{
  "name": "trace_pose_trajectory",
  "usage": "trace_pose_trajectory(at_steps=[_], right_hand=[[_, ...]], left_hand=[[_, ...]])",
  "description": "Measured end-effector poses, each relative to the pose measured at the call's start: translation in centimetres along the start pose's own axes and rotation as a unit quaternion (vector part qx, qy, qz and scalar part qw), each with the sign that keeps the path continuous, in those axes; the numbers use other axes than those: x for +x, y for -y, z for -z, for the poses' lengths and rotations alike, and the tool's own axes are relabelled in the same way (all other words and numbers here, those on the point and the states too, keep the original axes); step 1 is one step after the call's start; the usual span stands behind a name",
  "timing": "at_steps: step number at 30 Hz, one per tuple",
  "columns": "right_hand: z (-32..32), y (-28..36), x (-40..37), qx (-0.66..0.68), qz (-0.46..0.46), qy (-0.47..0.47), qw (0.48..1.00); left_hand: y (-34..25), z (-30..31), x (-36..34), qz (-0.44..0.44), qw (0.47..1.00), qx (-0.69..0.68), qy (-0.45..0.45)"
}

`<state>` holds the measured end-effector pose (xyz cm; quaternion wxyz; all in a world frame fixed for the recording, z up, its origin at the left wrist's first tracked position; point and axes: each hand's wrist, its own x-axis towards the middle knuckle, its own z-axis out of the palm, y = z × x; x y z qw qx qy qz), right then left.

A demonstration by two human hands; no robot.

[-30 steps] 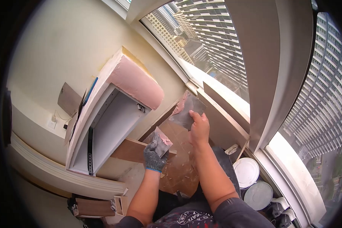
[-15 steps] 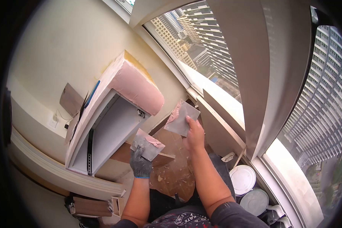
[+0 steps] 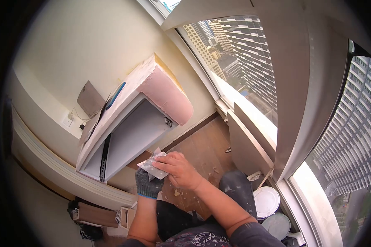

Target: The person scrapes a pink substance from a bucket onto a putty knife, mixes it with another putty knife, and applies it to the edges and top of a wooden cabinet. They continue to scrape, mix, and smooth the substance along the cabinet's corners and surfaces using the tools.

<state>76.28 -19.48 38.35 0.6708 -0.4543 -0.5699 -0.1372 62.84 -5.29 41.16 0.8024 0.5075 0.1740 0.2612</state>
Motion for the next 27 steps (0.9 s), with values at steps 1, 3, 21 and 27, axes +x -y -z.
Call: trace_pose_trajectory(at_steps=[1,3,21,27], right_hand=[[-0.4,0.0,-0.2,-0.006,-0.004,0.016,1.000],[-0.7,-0.1,-0.2,-0.015,-0.003,0.037,0.999],[1.0,2.7,2.6,0.453,-0.439,-0.175,0.755],[-0.4,4.3,3.6,0.551,-0.549,-0.124,0.616]], left_hand=[[-0.2,0.8,-0.1,-0.013,0.999,0.032,0.002],[-0.8,1.5,-0.4,-0.023,0.999,0.021,-0.011],[-5.7,0.9,-3.7,-0.614,0.360,0.677,-0.187],[-5.9,-1.1,-5.2,-0.492,0.773,0.398,-0.050]])
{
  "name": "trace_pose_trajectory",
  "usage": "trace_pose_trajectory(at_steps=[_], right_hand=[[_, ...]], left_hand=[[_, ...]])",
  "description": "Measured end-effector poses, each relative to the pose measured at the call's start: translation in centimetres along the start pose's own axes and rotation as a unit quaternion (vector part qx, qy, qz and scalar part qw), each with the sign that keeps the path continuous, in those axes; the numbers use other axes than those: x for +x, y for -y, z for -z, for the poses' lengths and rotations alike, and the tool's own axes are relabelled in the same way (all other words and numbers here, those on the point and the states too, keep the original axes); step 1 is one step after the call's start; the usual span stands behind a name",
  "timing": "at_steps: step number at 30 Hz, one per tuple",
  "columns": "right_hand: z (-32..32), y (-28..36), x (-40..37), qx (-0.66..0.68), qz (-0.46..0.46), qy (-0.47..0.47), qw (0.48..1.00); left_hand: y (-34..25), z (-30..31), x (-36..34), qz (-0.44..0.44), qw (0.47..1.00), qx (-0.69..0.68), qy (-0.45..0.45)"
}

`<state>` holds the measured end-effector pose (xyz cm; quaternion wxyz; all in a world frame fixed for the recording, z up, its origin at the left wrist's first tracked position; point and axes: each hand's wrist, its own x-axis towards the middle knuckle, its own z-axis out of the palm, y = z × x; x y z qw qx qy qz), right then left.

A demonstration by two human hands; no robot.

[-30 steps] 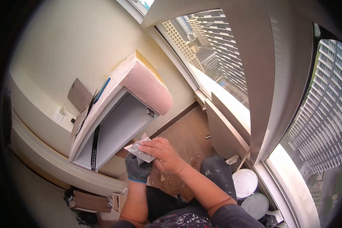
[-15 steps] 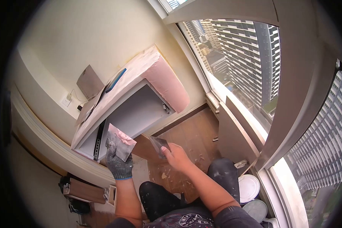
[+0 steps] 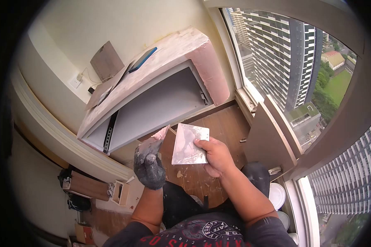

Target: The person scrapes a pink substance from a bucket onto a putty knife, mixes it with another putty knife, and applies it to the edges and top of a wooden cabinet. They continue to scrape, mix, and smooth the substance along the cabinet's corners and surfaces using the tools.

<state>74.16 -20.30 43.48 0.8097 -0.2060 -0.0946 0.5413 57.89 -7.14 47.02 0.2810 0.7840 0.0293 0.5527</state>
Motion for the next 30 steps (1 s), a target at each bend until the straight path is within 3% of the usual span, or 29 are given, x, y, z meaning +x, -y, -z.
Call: trace_pose_trajectory(at_steps=[6,10,13,15,16,17,18,20,22,26,30], right_hand=[[-2.1,-0.8,-1.0,0.016,-0.052,0.007,0.998],[-1.9,-0.6,-1.1,0.000,-0.057,0.031,0.998],[-1.9,-0.3,-0.6,0.000,-0.008,0.029,1.000],[-1.7,1.6,0.0,0.013,0.082,0.023,0.996],[-2.0,3.2,0.2,-0.074,0.190,0.003,0.979],[-2.0,4.9,1.0,-0.159,0.289,-0.031,0.943],[-2.4,7.0,1.7,-0.276,0.396,-0.061,0.874],[-2.6,11.2,3.2,-0.426,0.462,-0.134,0.766],[-4.0,14.3,4.6,-0.548,0.510,-0.222,0.626],[-4.8,16.6,8.1,-0.605,0.540,-0.216,0.544],[-5.2,14.4,10.6,-0.648,0.563,-0.232,0.457]], left_hand=[[1.6,0.2,-0.9,-0.129,0.988,-0.043,0.076],[2.8,1.5,-1.0,-0.180,0.973,0.029,0.143],[3.4,2.0,-0.9,-0.166,0.976,0.063,0.130],[4.9,2.7,-1.2,-0.147,0.970,0.106,0.163],[5.7,2.9,-1.6,-0.141,0.965,0.125,0.181],[6.4,3.0,-2.3,-0.118,0.967,0.124,0.188],[7.0,3.3,-3.4,-0.094,0.968,0.124,0.198],[8.0,3.6,-4.8,-0.049,0.972,0.119,0.198],[8.5,4.0,-5.9,-0.003,0.977,0.112,0.180],[9.2,4.2,-6.8,0.023,0.977,0.117,0.175],[8.9,4.1,-6.6,0.032,0.977,0.102,0.183]])
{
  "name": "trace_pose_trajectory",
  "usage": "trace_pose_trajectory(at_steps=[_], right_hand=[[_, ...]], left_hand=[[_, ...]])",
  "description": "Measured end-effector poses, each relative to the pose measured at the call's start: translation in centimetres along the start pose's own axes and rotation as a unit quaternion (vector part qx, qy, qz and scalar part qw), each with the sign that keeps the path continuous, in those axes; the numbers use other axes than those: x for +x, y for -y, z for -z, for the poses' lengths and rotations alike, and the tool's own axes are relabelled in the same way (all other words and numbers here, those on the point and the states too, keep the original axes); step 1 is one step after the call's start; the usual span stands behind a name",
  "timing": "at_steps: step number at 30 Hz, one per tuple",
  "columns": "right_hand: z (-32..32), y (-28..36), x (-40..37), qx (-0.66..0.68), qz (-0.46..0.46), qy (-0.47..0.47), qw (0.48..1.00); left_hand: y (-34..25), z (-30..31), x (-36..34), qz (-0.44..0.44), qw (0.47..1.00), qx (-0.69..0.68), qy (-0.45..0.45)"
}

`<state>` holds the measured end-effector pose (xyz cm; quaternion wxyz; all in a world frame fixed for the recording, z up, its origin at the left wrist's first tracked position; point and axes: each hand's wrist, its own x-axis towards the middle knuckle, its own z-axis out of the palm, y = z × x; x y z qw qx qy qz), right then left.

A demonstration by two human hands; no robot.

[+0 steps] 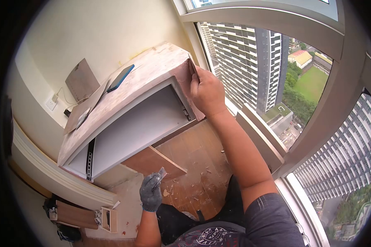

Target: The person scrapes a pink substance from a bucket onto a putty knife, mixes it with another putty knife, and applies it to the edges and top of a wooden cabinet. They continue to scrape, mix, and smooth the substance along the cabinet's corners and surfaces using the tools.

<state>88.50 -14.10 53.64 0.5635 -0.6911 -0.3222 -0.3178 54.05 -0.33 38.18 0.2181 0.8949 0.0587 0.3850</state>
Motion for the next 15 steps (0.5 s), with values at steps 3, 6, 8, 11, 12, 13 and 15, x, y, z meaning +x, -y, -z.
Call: trace_pose_trajectory(at_steps=[3,6,8,11,12,13,15], right_hand=[[-2.3,0.7,-1.6,-0.057,0.038,-0.037,0.997],[-3.2,2.0,-3.1,-0.089,0.075,-0.063,0.991],[-4.0,2.2,-3.6,-0.083,0.108,-0.078,0.988],[-3.1,3.0,-3.7,-0.063,0.079,-0.059,0.993],[-2.4,3.1,-3.4,-0.052,0.059,-0.056,0.995],[-1.3,3.0,-2.9,-0.040,0.039,-0.051,0.997],[0.3,2.4,-1.8,-0.020,0.002,-0.049,0.999]], left_hand=[[0.7,-0.3,-0.6,0.008,1.000,-0.002,-0.005],[1.0,-0.7,-0.9,0.011,1.000,-0.012,-0.007],[0.6,-1.0,-0.7,0.011,1.000,-0.021,-0.005],[0.1,-1.2,-0.3,0.003,1.000,-0.028,-0.004],[0.0,-1.2,-0.1,-0.003,1.000,-0.027,-0.007],[-0.2,-1.1,0.0,-0.008,1.000,-0.025,-0.010],[-0.6,-0.8,0.0,0.025,0.999,-0.041,-0.009]])
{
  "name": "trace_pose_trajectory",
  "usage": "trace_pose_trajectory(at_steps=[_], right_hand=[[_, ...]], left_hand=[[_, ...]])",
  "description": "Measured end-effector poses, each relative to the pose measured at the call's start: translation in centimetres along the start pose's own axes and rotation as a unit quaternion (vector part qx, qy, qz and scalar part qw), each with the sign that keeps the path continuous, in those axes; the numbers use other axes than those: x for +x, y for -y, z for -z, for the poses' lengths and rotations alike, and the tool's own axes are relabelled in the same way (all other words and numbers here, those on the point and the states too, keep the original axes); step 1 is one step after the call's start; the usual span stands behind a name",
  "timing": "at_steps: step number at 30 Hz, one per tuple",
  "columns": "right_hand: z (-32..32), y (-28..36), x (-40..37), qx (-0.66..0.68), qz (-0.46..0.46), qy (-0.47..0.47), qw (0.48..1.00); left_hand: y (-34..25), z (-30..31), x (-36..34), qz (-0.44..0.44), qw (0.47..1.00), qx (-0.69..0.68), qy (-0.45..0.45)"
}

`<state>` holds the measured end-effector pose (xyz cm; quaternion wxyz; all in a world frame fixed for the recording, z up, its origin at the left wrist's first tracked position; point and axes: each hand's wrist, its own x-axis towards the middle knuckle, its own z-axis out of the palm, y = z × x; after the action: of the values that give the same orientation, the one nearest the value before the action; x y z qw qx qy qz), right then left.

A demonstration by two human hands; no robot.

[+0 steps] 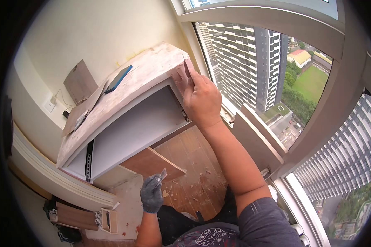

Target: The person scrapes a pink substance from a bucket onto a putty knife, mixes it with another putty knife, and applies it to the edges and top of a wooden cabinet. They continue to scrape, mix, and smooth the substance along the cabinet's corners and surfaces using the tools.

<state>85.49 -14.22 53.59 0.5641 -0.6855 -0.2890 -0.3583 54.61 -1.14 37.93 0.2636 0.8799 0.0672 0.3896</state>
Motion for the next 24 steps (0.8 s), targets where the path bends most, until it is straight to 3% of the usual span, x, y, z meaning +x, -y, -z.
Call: trace_pose_trajectory(at_steps=[2,8,12,21,24], right_hand=[[0.8,-1.1,1.7,0.012,-0.040,-0.002,0.999],[-0.9,-5.3,4.0,0.079,-0.045,0.072,0.993],[-0.7,-3.3,2.8,0.034,0.033,0.031,0.998],[-4.1,0.9,-1.5,-0.115,0.062,-0.008,0.991],[-5.1,1.8,-2.3,-0.103,0.075,-0.024,0.992]], left_hand=[[-0.3,0.3,-0.1,0.014,1.000,-0.009,0.005],[-0.4,1.0,0.2,-0.006,1.000,0.000,0.024],[1.0,0.8,-0.9,-0.003,1.000,0.012,0.017],[0.7,0.4,-0.9,0.030,0.999,-0.028,0.003],[0.8,0.3,-1.1,0.031,0.999,-0.019,0.005]])
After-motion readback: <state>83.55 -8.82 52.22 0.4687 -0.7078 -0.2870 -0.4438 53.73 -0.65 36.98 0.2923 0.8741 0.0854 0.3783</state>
